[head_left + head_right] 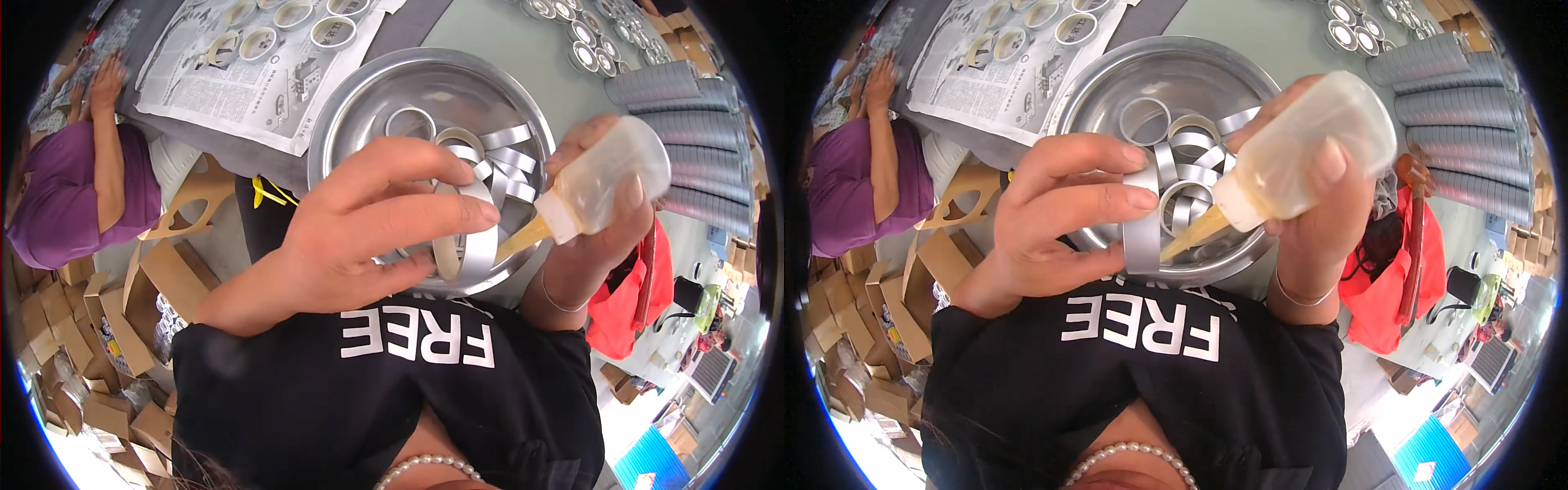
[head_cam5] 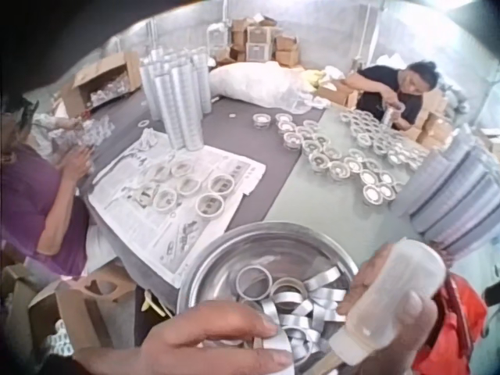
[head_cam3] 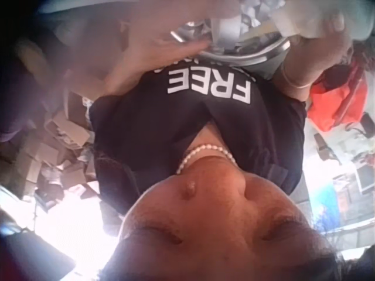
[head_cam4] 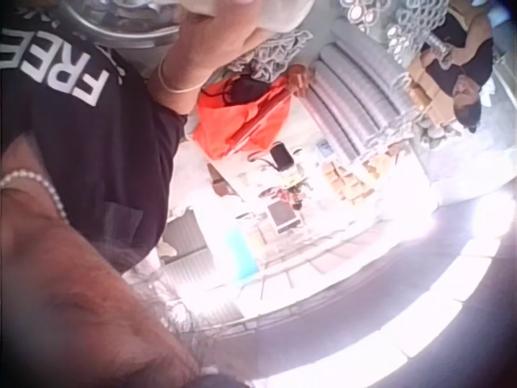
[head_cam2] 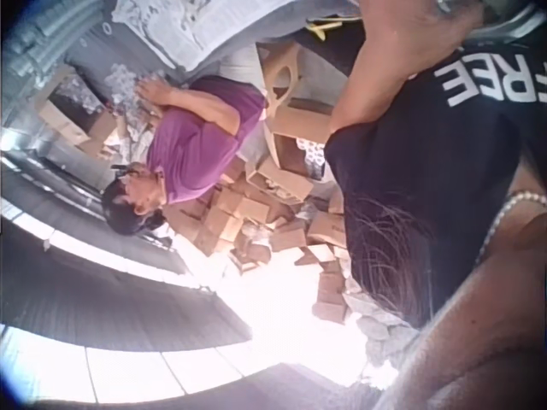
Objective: The person applies a viscous substance from a squeeze bottle onto the inner rim of small metal rings. They pick up each ring from a metal bowl, apply the substance, and place the ring back into the bowl. The process is repeated for multiple rings in a repetitive assembly line fashion.
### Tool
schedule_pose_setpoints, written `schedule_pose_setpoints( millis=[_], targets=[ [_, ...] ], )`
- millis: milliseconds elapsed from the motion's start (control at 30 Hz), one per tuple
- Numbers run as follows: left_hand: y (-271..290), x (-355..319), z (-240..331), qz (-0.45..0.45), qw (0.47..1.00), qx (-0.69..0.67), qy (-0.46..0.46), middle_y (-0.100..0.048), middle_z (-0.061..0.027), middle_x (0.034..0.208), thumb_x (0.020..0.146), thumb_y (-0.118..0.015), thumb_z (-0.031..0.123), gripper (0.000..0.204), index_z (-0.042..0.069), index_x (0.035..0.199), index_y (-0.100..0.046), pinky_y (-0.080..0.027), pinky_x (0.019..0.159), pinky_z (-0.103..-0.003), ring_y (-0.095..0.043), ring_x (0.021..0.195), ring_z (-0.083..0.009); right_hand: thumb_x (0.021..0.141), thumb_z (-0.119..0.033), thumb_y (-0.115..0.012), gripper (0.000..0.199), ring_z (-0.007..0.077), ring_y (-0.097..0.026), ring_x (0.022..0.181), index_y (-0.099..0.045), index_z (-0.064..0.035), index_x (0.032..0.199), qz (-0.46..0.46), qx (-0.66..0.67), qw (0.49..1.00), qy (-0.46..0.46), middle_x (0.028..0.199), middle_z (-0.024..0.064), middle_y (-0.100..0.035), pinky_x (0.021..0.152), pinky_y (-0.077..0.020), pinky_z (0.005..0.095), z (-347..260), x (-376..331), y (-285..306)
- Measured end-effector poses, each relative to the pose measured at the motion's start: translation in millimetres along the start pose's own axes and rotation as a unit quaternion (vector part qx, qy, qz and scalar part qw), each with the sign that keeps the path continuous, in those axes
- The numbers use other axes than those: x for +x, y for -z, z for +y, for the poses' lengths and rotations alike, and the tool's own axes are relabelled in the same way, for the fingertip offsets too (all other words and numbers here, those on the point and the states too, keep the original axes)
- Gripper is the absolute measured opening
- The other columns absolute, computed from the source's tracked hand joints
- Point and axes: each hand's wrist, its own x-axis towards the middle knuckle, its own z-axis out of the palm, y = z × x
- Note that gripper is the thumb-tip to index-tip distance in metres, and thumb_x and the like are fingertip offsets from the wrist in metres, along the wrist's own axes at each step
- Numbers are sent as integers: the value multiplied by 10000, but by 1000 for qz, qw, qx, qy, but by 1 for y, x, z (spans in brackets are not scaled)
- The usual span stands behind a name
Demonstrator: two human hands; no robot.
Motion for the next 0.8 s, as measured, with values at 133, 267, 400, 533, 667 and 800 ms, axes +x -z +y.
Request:
schedule_pose_setpoints(
  millis=[133,267,400,533,667,800],
  targets=[
    [18,-1,1,111,985,-11,133,-551,-104,1130,595,-778,32,586,49,1156,-606,-535,761,-295,-578,998,-205,916,-461,-468,518,80,-435,380,-531,45,1007,6,277,954,-118,804,180,-629,334,-343,211,8,15,13],
    [58,-27,-59,147,883,230,381,-558,-107,1093,637,-776,148,621,64,1214,-561,-534,755,-319,-584,901,-214,943,-449,-437,554,115,-457,416,-411,76,1115,2,303,952,-47,1014,204,-531,356,-374,226,1,19,34],
    [83,-52,-108,164,810,454,333,-555,-128,1112,702,-729,137,562,43,1227,-550,-437,931,-396,-525,1064,-316,937,-446,-452,560,120,-462,415,-412,81,1122,-27,322,946,-8,1013,212,-532,359,-390,223,0,21,35],
    [54,-7,-91,3,917,373,139,-513,-121,1248,698,-682,42,606,72,1278,-509,-426,961,-403,-464,1189,-333,929,-443,-470,561,123,-459,405,-411,79,1126,22,291,957,-12,1009,215,-532,353,-395,221,-1,17,33],
    [-8,14,-87,-211,936,270,81,-514,-106,1242,645,-655,-53,650,114,1261,-533,-434,969,-377,-474,1176,-315,921,-441,-487,563,125,-456,398,-410,78,1128,29,299,954,-9,1007,221,-536,348,-403,226,0,17,30],
    [-16,23,-97,-296,905,262,156,-512,-111,1251,658,-677,-26,610,107,1237,-541,-448,942,-370,-480,1166,-311,912,-440,-504,576,140,-461,386,-407,80,1140,25,297,954,17,992,225,-542,358,-425,238,-6,15,33]
  ],
)
